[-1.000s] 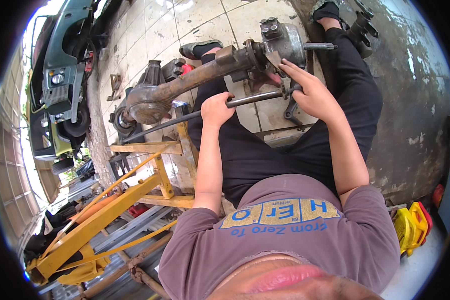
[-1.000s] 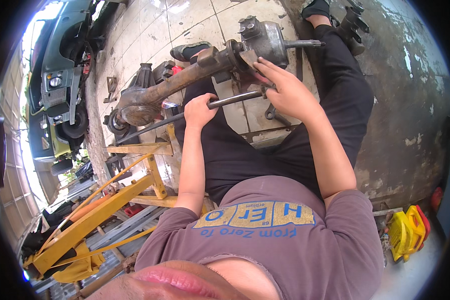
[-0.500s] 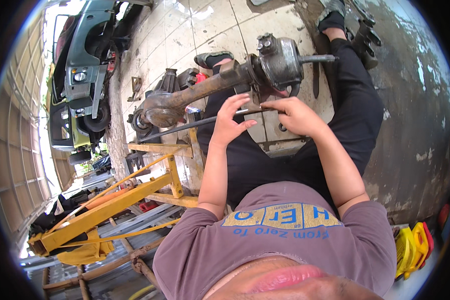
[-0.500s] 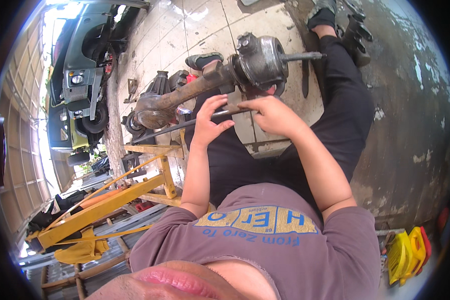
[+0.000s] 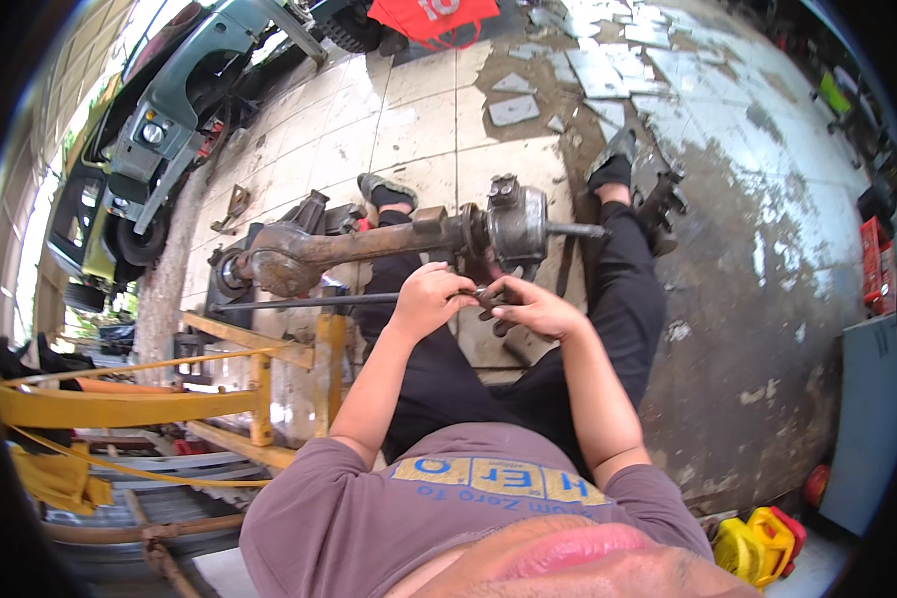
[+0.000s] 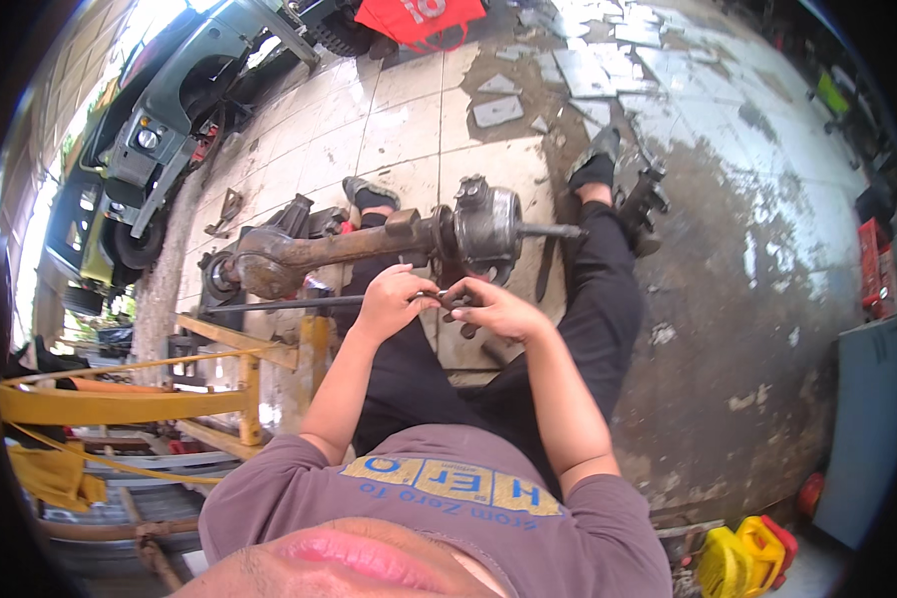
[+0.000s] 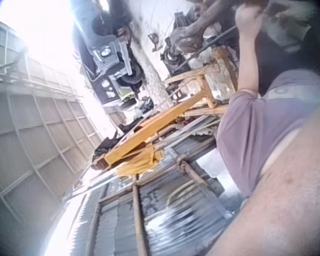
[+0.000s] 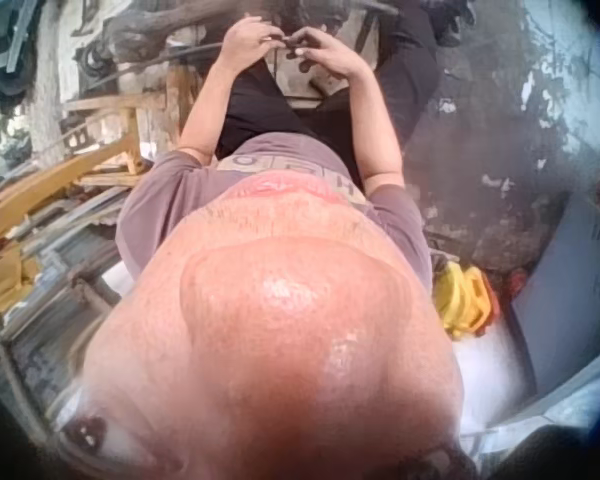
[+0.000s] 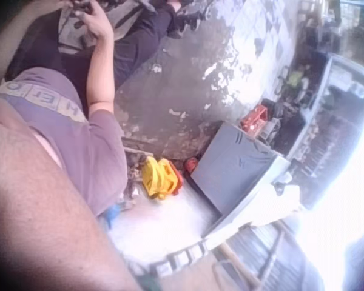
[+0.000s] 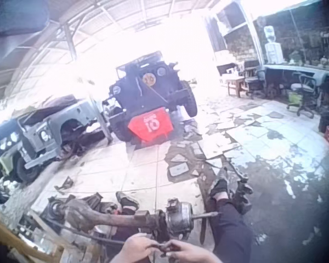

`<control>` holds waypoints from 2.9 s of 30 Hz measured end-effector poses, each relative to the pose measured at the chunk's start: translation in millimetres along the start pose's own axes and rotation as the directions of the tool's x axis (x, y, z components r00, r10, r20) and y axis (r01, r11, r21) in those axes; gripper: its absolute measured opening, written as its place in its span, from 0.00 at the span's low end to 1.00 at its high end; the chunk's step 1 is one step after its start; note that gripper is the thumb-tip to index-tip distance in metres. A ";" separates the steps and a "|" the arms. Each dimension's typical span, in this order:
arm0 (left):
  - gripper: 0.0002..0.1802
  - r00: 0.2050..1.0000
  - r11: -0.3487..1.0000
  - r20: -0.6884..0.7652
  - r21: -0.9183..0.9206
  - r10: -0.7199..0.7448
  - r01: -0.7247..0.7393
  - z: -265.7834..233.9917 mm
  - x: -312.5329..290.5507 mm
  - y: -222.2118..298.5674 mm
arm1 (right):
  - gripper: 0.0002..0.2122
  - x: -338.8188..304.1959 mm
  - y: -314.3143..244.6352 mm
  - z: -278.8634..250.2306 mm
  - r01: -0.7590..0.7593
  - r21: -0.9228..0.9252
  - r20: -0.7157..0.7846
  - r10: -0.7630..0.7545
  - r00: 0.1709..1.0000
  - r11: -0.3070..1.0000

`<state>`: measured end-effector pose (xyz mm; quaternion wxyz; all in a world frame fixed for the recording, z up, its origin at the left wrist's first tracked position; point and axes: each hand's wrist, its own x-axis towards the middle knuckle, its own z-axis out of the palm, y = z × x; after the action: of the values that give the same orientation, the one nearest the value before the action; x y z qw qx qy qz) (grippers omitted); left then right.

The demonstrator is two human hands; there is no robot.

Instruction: The person sits on the floor and uses a long metal bar to rotate and adjust a vehicle axle assembly mounted on a yellow stand. The hands repeatedly reposition the bar and apply force to turn the axle shaft.

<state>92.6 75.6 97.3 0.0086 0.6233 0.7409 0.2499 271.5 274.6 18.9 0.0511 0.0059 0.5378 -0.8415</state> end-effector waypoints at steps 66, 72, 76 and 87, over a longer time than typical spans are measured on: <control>0.27 0.872 0.922 0.325 -0.006 -0.365 0.388 37.5 -33.0 -92.1 | 0.44 29.1 20.6 122.8 -0.449 -0.893 -0.447 -0.055 0.893 -0.033; 0.25 0.835 0.901 0.377 0.000 -0.401 0.433 33.8 -31.0 -90.5 | 0.46 40.2 25.2 102.1 -0.427 -0.902 -0.411 -0.176 0.894 -0.061; 0.23 0.871 0.918 0.315 -0.001 -0.377 0.398 37.9 -32.2 -90.2 | 0.40 23.1 20.7 116.6 -0.473 -0.879 -0.465 -0.105 0.879 -0.066; 0.21 0.868 0.919 0.316 0.043 -0.385 0.392 30.9 -23.4 -91.4 | 0.44 44.3 8.9 109.3 -0.458 -0.888 -0.455 -0.079 0.887 -0.029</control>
<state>23.8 56.1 28.4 0.1846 0.4936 0.8369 0.1476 233.2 168.4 54.0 0.0546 0.2048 0.9611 -0.1772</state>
